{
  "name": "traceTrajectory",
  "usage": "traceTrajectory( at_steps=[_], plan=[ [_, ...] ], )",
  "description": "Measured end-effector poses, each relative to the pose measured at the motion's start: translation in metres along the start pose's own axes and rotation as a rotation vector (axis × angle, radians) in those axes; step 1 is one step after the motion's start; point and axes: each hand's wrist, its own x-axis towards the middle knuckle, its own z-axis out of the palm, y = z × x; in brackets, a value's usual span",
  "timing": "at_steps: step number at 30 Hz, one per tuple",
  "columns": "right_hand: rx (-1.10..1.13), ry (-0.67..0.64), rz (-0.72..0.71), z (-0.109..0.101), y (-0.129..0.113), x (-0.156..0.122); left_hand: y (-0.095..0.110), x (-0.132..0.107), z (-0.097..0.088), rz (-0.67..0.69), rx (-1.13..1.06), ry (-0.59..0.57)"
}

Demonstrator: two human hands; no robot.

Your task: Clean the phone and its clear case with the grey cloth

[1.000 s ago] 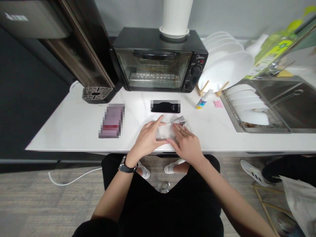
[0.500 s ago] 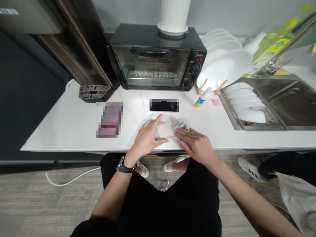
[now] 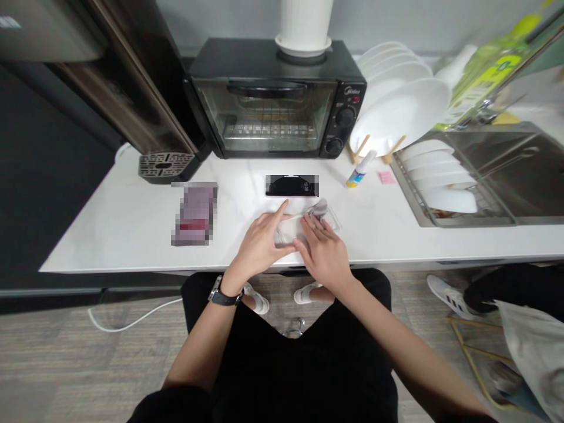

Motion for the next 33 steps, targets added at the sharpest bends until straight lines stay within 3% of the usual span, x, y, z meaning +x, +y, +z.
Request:
traceTrajectory(
  at_steps=[4,7,12,15,18,22,25,29,33],
  plan=[
    [0.194,-0.192,-0.228,-0.019,0.011,-0.001,-0.001,-0.001,-0.001,0.005,0.015,-0.012],
    [0.251,-0.265,-0.276,-0.033,0.02,-0.001,0.001,-0.002,0.0,-0.004,0.031,-0.017],
    [0.095,-0.168,-0.158,-0.048,0.049,-0.014,0.003,-0.003,0.001,-0.007,0.034,-0.019],
    [-0.053,-0.069,-0.096,-0.046,0.061,-0.022,0.004,-0.002,0.0,-0.013,0.026,-0.024],
    [-0.086,-0.016,-0.056,-0.031,0.052,-0.019,0.005,-0.001,0.0,-0.014,0.019,-0.032],
    [-0.037,0.028,0.035,-0.006,0.016,-0.006,0.002,0.0,0.001,-0.001,0.002,-0.023],
    [0.047,0.01,0.013,0.002,-0.009,-0.001,-0.002,0.0,0.002,0.009,-0.006,-0.019],
    [0.169,-0.064,-0.118,0.0,-0.02,-0.001,-0.002,-0.002,0.001,-0.02,0.02,-0.04],
    [0.218,-0.132,-0.185,-0.014,-0.006,-0.005,0.002,-0.004,0.002,-0.036,0.027,-0.017]
  ],
)
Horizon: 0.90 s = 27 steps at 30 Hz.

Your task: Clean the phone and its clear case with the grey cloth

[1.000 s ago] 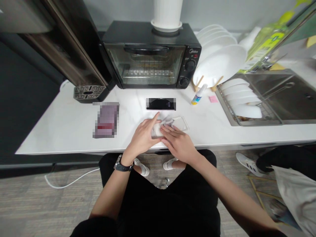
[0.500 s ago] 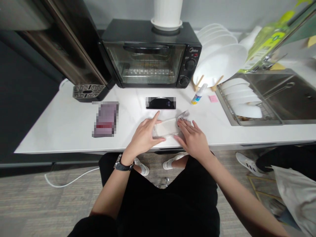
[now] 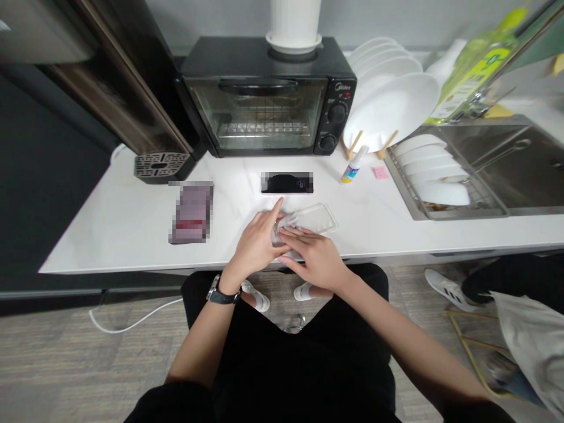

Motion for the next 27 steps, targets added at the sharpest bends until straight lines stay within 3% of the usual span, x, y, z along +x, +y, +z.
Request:
traceTrajectory(
  at_steps=[8,13,20,23,27],
  plan=[
    [-0.11,0.09,0.128,-0.024,0.029,-0.028,0.006,0.0,-0.001,0.0,0.016,0.003],
    [-0.295,0.175,0.208,-0.019,0.038,-0.031,0.008,0.003,-0.003,-0.019,-0.001,-0.011],
    [-0.251,0.199,0.284,0.016,0.005,0.003,0.0,0.003,-0.001,0.024,-0.033,0.014],
    [-0.143,0.144,0.187,0.021,-0.011,0.007,-0.002,0.003,-0.001,0.016,-0.025,0.0],
    [-0.039,0.078,0.08,0.012,-0.016,0.0,0.0,0.002,-0.001,-0.014,0.011,-0.009]
  ],
)
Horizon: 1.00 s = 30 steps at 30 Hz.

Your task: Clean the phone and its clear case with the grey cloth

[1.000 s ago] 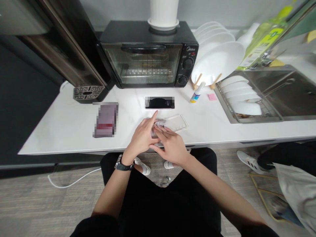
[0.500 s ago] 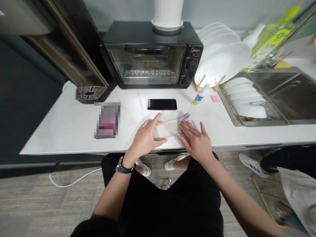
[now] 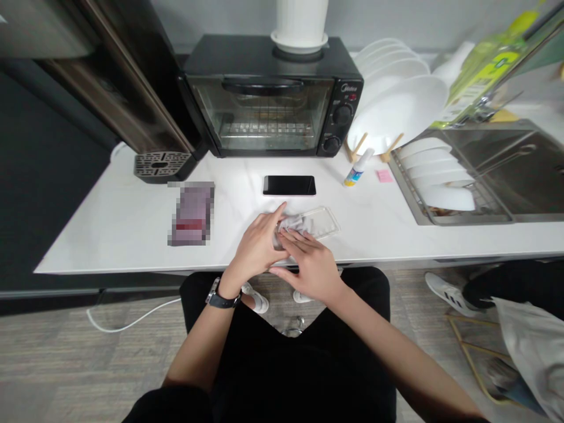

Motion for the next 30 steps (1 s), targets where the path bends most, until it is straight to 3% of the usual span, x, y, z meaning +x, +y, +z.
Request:
traceTrajectory(
  at_steps=[9,13,17,23,26,30],
  plan=[
    [-0.11,0.001,0.045,-0.043,0.047,-0.026,0.005,-0.001,0.0,0.014,0.025,0.008],
    [-0.301,0.078,0.056,-0.043,0.062,-0.029,0.004,0.001,0.0,0.017,0.024,-0.01],
    [-0.323,0.109,0.085,-0.021,0.053,-0.012,0.001,0.004,0.0,0.036,0.024,-0.008],
    [-0.189,0.112,0.109,0.008,0.012,0.006,-0.005,0.002,0.001,0.065,-0.005,0.011],
    [-0.058,0.055,0.012,0.007,0.002,0.004,-0.004,0.002,0.0,0.056,0.016,-0.002],
    [0.044,-0.033,-0.069,-0.012,0.016,0.0,0.0,0.001,0.0,0.046,0.051,-0.006]
  ],
)
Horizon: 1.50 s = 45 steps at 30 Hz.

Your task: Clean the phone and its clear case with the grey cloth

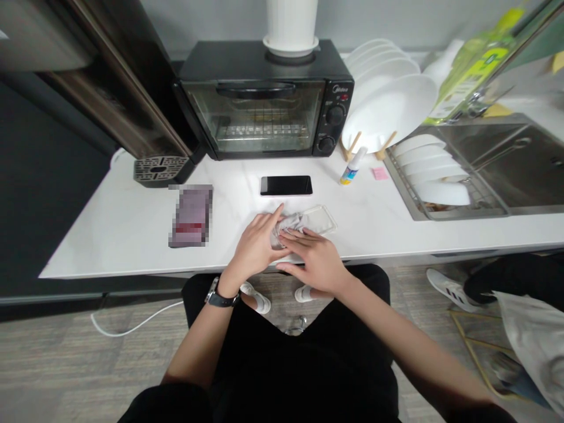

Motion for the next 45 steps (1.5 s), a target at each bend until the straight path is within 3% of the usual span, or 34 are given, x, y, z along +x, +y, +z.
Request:
traceTrajectory(
  at_steps=[4,9,14,19,24,30,37,41,45],
  plan=[
    [-0.012,-0.056,0.023,-0.028,0.027,-0.014,0.002,-0.001,0.0,-0.011,0.012,-0.009],
    [-0.258,0.018,0.079,-0.043,0.048,-0.031,0.004,0.001,-0.002,-0.023,0.001,-0.019],
    [-0.368,0.104,0.116,-0.021,0.046,-0.022,0.004,0.004,-0.003,-0.01,-0.016,-0.047],
    [-0.317,0.128,0.174,0.007,0.02,0.0,-0.001,0.004,-0.002,0.009,-0.03,-0.04],
    [-0.145,0.05,0.051,0.015,-0.007,0.008,-0.004,0.002,-0.001,0.019,-0.015,-0.035],
    [0.013,-0.047,-0.012,-0.01,0.005,-0.003,0.001,0.001,-0.002,0.011,-0.01,-0.041],
    [-0.108,-0.031,0.071,-0.041,0.032,-0.026,0.003,0.0,-0.002,-0.003,0.006,-0.051],
    [-0.235,0.027,0.119,-0.048,0.045,-0.036,0.004,0.0,-0.003,0.008,-0.004,-0.053],
    [-0.322,0.055,0.114,-0.042,0.048,-0.035,0.005,0.001,-0.003,0.001,-0.022,-0.053]
  ],
)
